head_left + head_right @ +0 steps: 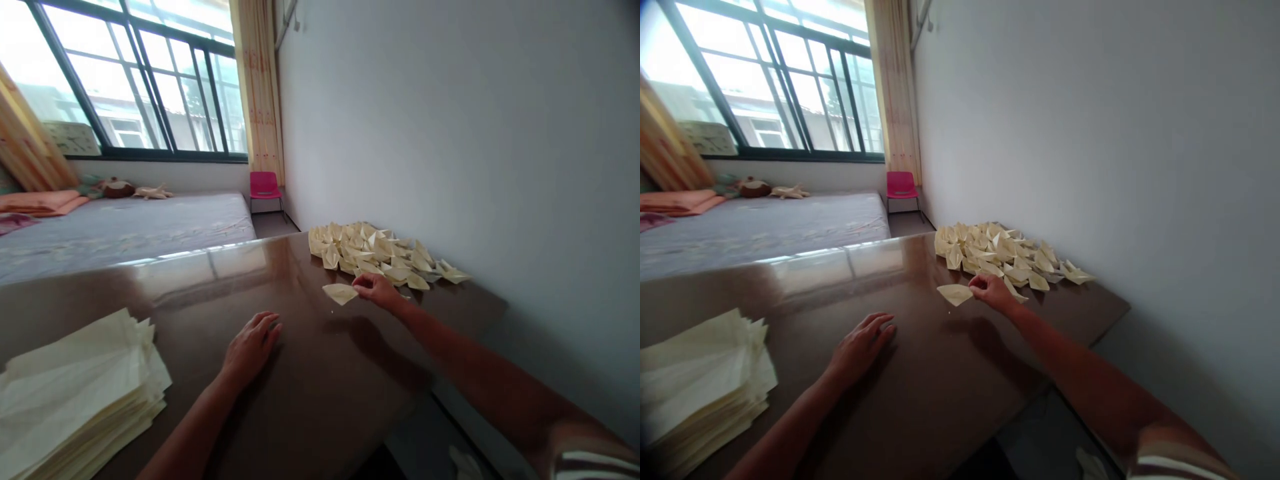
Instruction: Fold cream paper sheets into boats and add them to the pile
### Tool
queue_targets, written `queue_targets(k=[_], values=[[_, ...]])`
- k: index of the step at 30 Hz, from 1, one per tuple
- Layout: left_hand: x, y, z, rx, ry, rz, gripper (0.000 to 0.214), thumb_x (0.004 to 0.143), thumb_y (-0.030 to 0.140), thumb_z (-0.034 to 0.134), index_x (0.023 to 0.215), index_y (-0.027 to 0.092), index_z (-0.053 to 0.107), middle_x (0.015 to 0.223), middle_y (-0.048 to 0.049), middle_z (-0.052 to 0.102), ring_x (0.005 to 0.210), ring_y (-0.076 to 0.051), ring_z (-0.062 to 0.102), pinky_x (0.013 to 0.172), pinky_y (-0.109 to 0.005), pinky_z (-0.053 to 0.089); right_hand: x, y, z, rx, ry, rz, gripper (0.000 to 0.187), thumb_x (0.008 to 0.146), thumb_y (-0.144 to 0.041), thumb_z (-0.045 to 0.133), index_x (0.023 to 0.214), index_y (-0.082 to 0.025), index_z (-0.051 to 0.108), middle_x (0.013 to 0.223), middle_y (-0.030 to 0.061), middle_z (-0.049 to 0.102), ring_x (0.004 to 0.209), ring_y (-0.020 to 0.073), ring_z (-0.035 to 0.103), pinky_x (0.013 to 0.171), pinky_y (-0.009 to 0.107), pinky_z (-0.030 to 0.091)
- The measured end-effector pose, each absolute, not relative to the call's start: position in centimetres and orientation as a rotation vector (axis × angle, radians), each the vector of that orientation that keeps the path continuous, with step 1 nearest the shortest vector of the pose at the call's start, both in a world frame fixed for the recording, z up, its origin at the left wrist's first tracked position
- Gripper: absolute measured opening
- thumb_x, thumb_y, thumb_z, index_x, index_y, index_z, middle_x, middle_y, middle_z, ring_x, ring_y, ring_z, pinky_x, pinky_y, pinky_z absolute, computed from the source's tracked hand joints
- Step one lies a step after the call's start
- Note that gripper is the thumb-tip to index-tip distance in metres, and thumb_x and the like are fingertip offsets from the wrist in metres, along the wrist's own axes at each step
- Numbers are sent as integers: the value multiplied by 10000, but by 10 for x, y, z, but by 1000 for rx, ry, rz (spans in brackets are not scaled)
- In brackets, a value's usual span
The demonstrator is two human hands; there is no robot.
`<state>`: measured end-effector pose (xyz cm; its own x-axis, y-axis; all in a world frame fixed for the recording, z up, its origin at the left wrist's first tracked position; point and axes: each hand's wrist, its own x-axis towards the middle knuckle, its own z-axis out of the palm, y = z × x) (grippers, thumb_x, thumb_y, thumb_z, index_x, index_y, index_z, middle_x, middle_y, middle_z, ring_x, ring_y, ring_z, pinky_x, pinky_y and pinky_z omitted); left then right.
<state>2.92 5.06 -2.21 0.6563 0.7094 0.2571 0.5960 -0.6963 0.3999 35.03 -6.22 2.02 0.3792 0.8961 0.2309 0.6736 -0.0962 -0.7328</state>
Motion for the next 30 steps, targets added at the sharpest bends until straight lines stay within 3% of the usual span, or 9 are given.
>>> queue_targets(k=[4, 9, 15, 21, 25, 30], values=[[29, 55, -29, 2678, 1023, 559, 347, 929, 434, 375, 1109, 262, 616, 1228, -17, 597, 1107, -213, 571, 930, -363, 480, 429, -72, 51, -1979, -1181, 102, 205, 744, -321, 568, 837, -173, 675, 729, 25, 697, 620, 140, 619, 604, 243, 487], [29, 55, -29, 2701, 1038, 508, 334, 935, 400, 363, 1105, 275, 622, 1229, -12, 596, 1106, -214, 574, 939, -386, 485, 533, -88, 77, -2205, -775, -277, 250, 724, -299, 575, 902, -171, 694, 932, 99, 714, 865, 223, 641, 768, 316, 475], [28, 55, -27, 2687, 1071, 522, 319, 928, 381, 378, 1093, 295, 638, 1218, -6, 612, 1084, -213, 595, 924, -385, 509, 588, -68, 65, -2419, -576, -267, 254, 698, -277, 617, 902, -173, 728, 937, 135, 721, 838, 265, 661, 713, 337, 475], [28, 52, -25, 2693, 1073, 547, 309, 921, 381, 386, 1082, 322, 643, 1208, 1, 622, 1070, -216, 608, 911, -390, 526, 586, -51, 63, -2518, -613, -292, 259, 732, -340, 614, 857, -150, 739, 925, 183, 708, 858, 286, 653, 689, 341, 461], [28, 54, -27, 2706, 1063, 540, 307, 917, 381, 391, 1078, 318, 645, 1211, 5, 621, 1081, -215, 602, 914, -374, 521, 554, -48, 75, -2446, -802, -433, 393, 886, -363, 417, 1040, -121, 685, 1060, 207, 668, 938, 275, 623, 736, 341, 437], [31, 46, -18, 2702, 1076, 520, 310, 932, 345, 369, 1077, 293, 639, 1196, -8, 616, 1077, -192, 591, 939, -335, 490, 432, -20, 54, -2157, -1486, -263, 328, 896, -426, 454, 968, -213, 693, 934, 61, 711, 841, 181, 631, 741, 257, 437]])
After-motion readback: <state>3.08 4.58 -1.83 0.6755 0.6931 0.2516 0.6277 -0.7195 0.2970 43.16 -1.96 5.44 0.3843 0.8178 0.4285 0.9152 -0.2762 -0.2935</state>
